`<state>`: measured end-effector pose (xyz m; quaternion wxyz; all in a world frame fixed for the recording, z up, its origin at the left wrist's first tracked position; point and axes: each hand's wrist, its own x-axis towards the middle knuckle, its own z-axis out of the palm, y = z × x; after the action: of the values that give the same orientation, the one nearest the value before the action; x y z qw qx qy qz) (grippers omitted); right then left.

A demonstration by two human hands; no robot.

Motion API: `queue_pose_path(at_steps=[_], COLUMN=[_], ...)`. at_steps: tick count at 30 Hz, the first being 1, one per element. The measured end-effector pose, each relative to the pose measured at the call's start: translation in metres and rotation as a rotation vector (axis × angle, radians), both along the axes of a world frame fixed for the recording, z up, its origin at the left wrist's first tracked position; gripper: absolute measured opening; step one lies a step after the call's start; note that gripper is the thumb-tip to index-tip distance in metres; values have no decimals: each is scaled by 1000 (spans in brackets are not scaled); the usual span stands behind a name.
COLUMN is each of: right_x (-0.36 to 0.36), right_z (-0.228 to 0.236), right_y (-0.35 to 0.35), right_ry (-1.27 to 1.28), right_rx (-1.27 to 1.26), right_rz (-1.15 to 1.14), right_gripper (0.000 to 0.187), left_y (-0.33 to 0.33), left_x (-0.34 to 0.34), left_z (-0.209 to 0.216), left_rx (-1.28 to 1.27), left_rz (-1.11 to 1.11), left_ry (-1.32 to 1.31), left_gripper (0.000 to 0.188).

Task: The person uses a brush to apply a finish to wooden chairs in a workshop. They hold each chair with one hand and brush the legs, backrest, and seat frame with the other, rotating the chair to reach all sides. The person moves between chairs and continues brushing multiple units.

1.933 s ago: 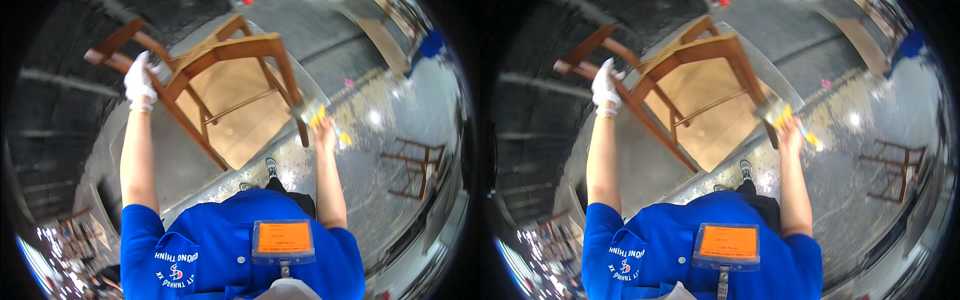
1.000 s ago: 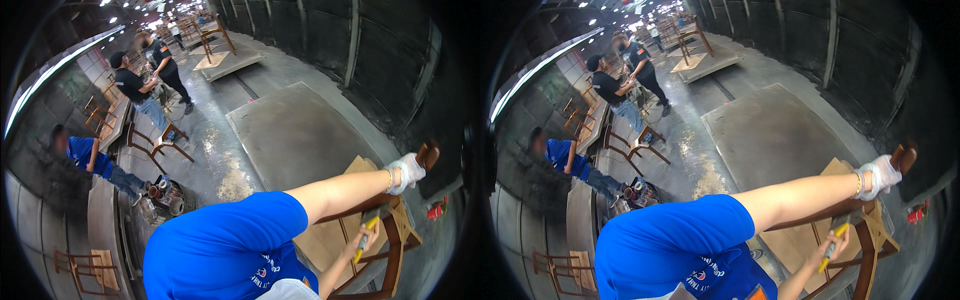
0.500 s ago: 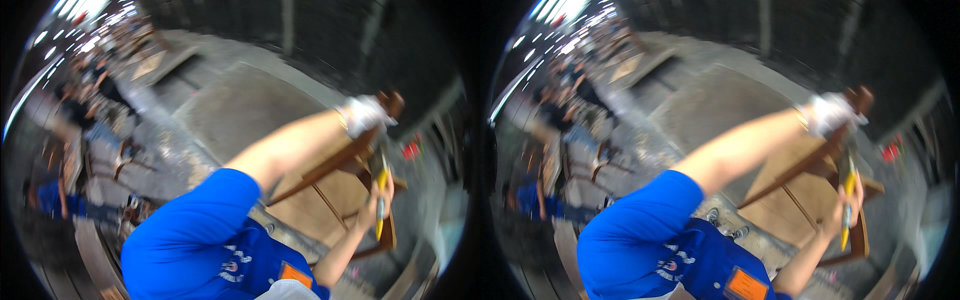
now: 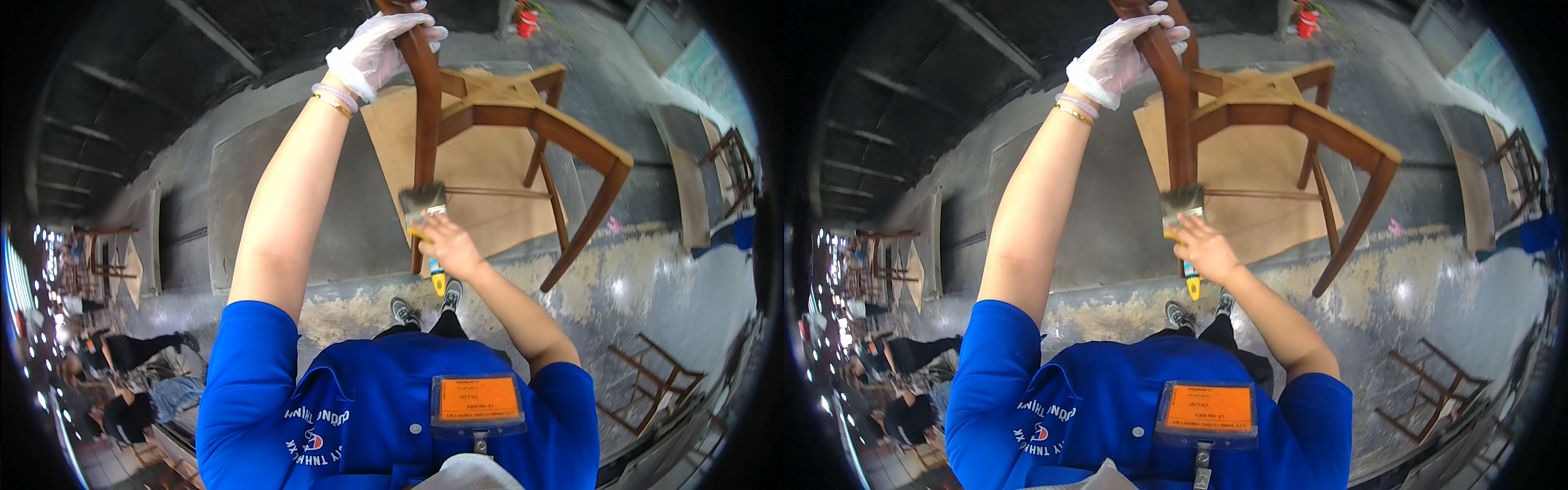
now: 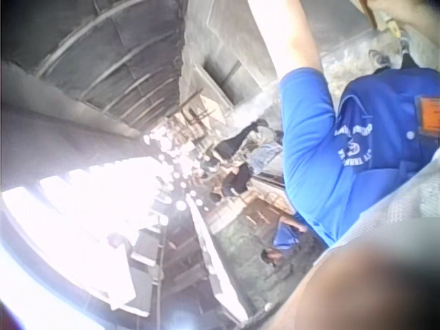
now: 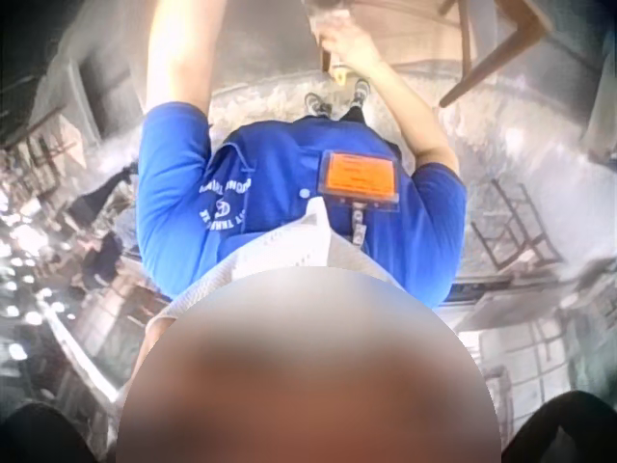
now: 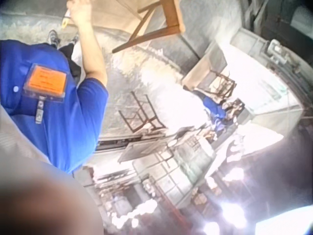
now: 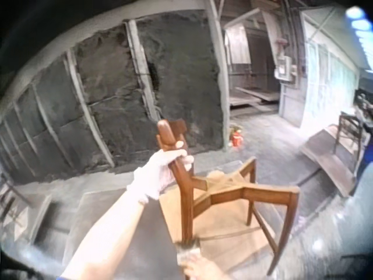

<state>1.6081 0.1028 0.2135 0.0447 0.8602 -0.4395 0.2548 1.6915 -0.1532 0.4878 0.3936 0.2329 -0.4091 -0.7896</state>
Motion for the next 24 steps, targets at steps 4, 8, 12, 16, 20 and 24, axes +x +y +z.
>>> queue_pose_path(at_steps=[4, 8, 12, 16, 20, 24], right_x=[21, 4, 12, 57, 78, 76], right_z=[-37, -7, -25, -132, -171, -131], right_y=[23, -10, -7, 52, 67, 36], right_ry=[101, -380, -335, -120, -2, -445], right_rx=[802, 135, -13, 310, 700, 117], right_rz=[41, -207, -307, -218, -179, -396], right_gripper=[28, 26, 4, 11, 17, 23], left_y=[-2, -13, -24, -46, -54, -87], left_x=[-29, -48, -57, -58, -59, -65], left_z=[-37, -64, -68, -69, -71, -88], left_rx=[-316, -398, -322, -375, -465, -419], left_rz=[117, 196, 224, 100, 99, 138], left_ry=[-205, -78, -34, 48, -36, -16], left_gripper=[18, 20, 18, 20, 22, 21])
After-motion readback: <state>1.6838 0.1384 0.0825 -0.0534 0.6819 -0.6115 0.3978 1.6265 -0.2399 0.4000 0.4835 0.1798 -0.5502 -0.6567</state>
